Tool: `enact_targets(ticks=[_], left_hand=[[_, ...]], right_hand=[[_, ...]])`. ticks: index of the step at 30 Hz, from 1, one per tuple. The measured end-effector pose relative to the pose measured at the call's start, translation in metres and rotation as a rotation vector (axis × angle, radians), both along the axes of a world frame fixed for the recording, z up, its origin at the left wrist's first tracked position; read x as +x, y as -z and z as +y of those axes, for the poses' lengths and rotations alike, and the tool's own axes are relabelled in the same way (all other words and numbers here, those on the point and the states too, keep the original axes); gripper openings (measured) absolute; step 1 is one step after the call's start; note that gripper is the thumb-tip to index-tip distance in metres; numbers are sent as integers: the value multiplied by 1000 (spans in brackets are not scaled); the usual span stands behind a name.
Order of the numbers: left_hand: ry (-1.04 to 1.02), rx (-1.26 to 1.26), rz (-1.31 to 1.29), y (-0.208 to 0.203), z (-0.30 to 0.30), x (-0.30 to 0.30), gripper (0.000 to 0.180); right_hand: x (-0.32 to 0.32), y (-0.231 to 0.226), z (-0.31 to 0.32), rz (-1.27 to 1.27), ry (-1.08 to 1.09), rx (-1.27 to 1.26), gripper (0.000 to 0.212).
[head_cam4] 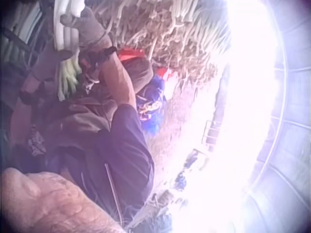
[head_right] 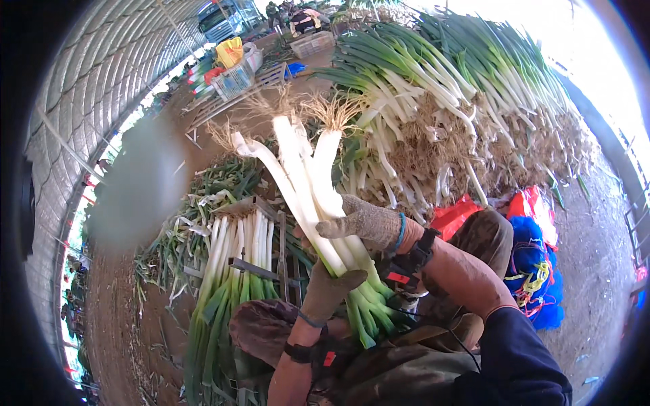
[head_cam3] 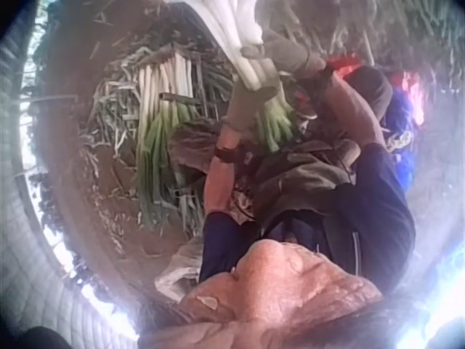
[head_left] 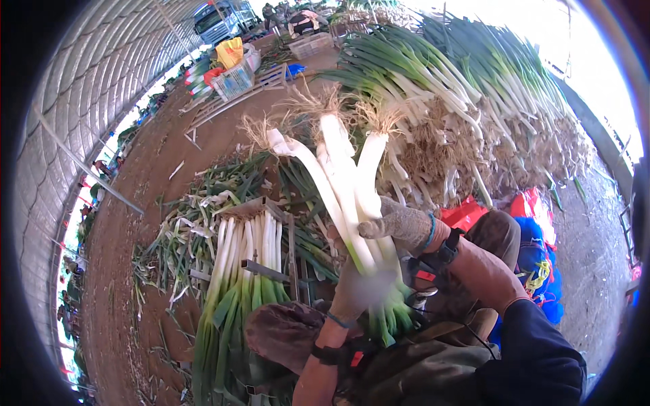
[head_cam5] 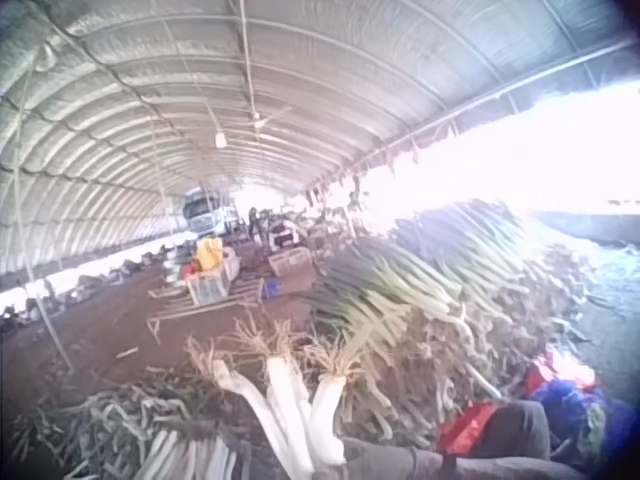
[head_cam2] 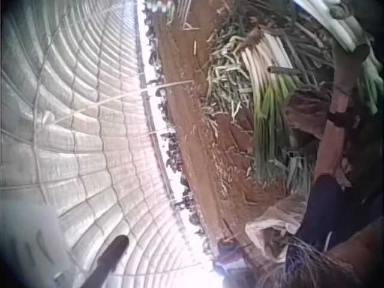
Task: Sorting, cleaning, and aligning leeks into a metal guide for agricultural processing.
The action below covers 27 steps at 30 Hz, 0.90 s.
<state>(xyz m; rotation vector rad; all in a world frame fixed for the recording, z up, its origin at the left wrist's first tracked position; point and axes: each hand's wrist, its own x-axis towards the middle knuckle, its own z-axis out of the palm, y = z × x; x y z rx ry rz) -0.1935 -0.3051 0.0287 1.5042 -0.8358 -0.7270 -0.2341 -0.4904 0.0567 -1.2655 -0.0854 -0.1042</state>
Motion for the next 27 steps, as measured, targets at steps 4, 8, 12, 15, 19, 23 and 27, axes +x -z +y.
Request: enact_targets(ticks=[4, 8, 12, 15, 19, 23, 27], left_hand=[[-55, 9, 50, 9, 1, 1, 37], [-94, 8, 209, 2, -2, -1, 32], [-107, 51, 191, -2, -8, 3, 23], [-136, 31, 204, -2, -14, 1, 24], [-60, 67, 78, -1, -17, 6, 28], [-27, 120, 75, -7, -20, 4, 31], [25, 174, 119, -11, -23, -3, 36]], right_hand=[[-5, -18, 12, -51, -78, 219, 65], [-11, -6, 0, 115, 63, 203, 65], [-21, -15, -9, 229, 40, 222, 62], [-27, -27, -3, 276, 117, -43, 57], [-24, -16, -21, 286, 144, -479, 51], [-29, -22, -25, 302, 185, -13, 48], [-27, -23, -28, 142, 114, 402, 58]])
